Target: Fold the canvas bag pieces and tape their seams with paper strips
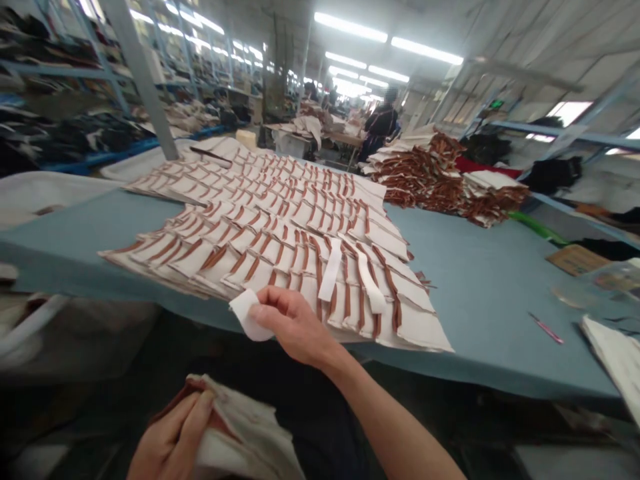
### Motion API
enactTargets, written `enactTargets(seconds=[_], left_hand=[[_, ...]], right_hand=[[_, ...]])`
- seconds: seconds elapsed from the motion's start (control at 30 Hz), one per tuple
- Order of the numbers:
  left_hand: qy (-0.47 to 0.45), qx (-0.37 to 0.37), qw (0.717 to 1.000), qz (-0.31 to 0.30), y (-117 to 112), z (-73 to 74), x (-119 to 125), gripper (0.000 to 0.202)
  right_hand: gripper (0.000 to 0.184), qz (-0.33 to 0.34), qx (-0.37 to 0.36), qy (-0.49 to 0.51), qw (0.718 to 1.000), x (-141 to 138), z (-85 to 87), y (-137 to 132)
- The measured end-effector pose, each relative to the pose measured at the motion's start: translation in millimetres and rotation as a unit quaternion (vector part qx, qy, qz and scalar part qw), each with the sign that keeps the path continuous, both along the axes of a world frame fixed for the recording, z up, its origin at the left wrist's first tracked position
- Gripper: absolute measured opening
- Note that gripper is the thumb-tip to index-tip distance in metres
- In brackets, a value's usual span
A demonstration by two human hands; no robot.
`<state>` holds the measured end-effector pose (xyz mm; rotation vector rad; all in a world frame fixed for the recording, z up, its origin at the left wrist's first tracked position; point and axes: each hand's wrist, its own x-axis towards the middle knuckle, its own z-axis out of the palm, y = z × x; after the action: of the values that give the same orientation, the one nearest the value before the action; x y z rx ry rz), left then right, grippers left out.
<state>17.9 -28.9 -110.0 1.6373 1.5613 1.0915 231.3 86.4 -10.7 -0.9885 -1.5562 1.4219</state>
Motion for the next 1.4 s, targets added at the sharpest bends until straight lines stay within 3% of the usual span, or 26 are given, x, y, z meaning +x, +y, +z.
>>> enactTargets(seconds=[0.17,0.33,0.47,0.6,0.77,0.83,0.93,0.97,1.03,1.07,1.1,1.13,1.2,1.3,1.33,1.4], left_hand=[[-0.024,-0.031,0.999,-0.035,-1,31.5,14,0.051],[-0.051,-0.053,0.996,-0.057,-16,47.4,30,0.042],[-0.066,-0.064,0.993,-0.070,-23,55.8,38,0.038],[-0.073,-0.081,0.992,-0.060,-26,54.0,36,0.044],[-0.137,-0.182,0.973,-0.037,-33,34.6,22,0.058],[-0.164,-0.203,0.965,-0.016,-36,30.2,20,0.064],[-0.107,-0.185,0.977,-0.016,-36,32.0,18,0.061],[-0.079,-0.176,0.981,-0.016,-35,33.8,17,0.058],[-0.043,-0.170,0.984,-0.011,-32,36.4,14,0.055],[-0.040,-0.174,0.984,-0.006,-31,36.9,12,0.054],[-0.045,-0.180,0.983,-0.001,-29,36.7,10,0.054],[-0.053,-0.189,0.981,-0.001,-28,35.8,8,0.054],[-0.081,-0.212,0.974,-0.003,-27,33.3,6,0.055],[-0.132,-0.232,0.964,-0.010,-28,30.7,8,0.061],[-0.141,-0.232,0.962,-0.013,-28,30.5,9,0.063],[-0.145,-0.226,0.963,-0.020,-31,30.7,10,0.066]], right_hand=[[0.053,0.031,-0.088,0.079,0.992,-11,-21.3,-73],[0.044,0.025,-0.103,-0.069,0.992,1,-35.8,-115],[0.037,-0.009,-0.096,-0.108,0.989,13,-37.0,-132],[0.028,-0.043,-0.054,-0.153,0.986,14,-35.9,-141],[0.025,-0.103,0.053,-0.152,0.982,8,-38.6,-150],[0.028,-0.105,0.030,-0.141,0.984,13,-38.5,-155],[0.036,-0.158,-0.004,-0.136,0.978,43,-30.4,-158],[0.038,-0.226,0.033,-0.156,0.961,57,-25.1,-158],[0.031,-0.401,0.107,-0.287,0.863,87,-11.9,-157],[0.029,-0.450,0.130,-0.349,0.812,99,-5.0,-157],[0.030,-0.468,0.139,-0.388,0.782,107,1.0,-158],[0.031,-0.471,0.133,-0.401,0.774,111,5.6,-159],[0.031,-0.441,0.061,-0.354,0.822,105,8.7,-165],[0.032,-0.284,-0.061,-0.190,0.938,70,-2.3,-172],[0.034,-0.216,-0.080,-0.137,0.963,56,-8.4,-172],[0.034,-0.137,-0.118,-0.067,0.981,28,-20.9,-170]])
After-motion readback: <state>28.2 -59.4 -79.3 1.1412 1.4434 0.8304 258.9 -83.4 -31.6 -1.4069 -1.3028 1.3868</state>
